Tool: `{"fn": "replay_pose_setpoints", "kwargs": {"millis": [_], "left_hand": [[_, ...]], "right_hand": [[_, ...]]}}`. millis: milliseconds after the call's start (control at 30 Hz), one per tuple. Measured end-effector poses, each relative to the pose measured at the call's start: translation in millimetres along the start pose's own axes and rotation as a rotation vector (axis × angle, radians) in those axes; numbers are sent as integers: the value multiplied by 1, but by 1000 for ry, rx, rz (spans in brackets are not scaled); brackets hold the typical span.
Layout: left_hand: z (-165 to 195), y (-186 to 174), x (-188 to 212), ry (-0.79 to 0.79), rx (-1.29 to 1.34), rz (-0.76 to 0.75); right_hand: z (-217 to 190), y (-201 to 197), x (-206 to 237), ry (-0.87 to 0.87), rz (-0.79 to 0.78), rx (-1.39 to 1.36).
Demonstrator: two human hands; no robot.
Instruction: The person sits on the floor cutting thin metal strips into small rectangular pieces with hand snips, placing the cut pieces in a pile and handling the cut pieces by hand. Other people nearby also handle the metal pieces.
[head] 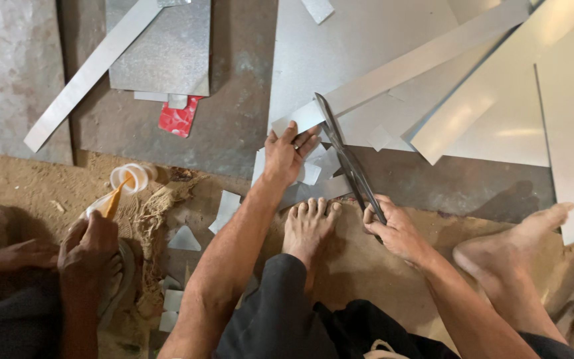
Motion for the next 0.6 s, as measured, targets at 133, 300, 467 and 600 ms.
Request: {"fn": "replay_pose_setpoints", "kwargs": {"millis": [133, 300, 467, 600], "left_hand": [[-5, -4, -5, 9, 32, 18], [-9, -4, -10, 7, 21, -17], [-12, -8, -10, -29, 32, 14], [-11, -2, -7, -44, 29, -31]], "right_hand": [[-12, 8, -3, -26, -8, 1], [-5, 4, -15, 88, 86, 166], [33, 3, -28, 264, 67, 403], [51, -1, -38, 129, 127, 497]]}}
Point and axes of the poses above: each hand's wrist, its own x-axis away from the middle knuckle, its own y-axis out of the palm, z = x × y, the point moved 9 cm from there along -x, towards the middle knuckle, and after that the axes turned 2 degrees about x, right-handed, at the moved point
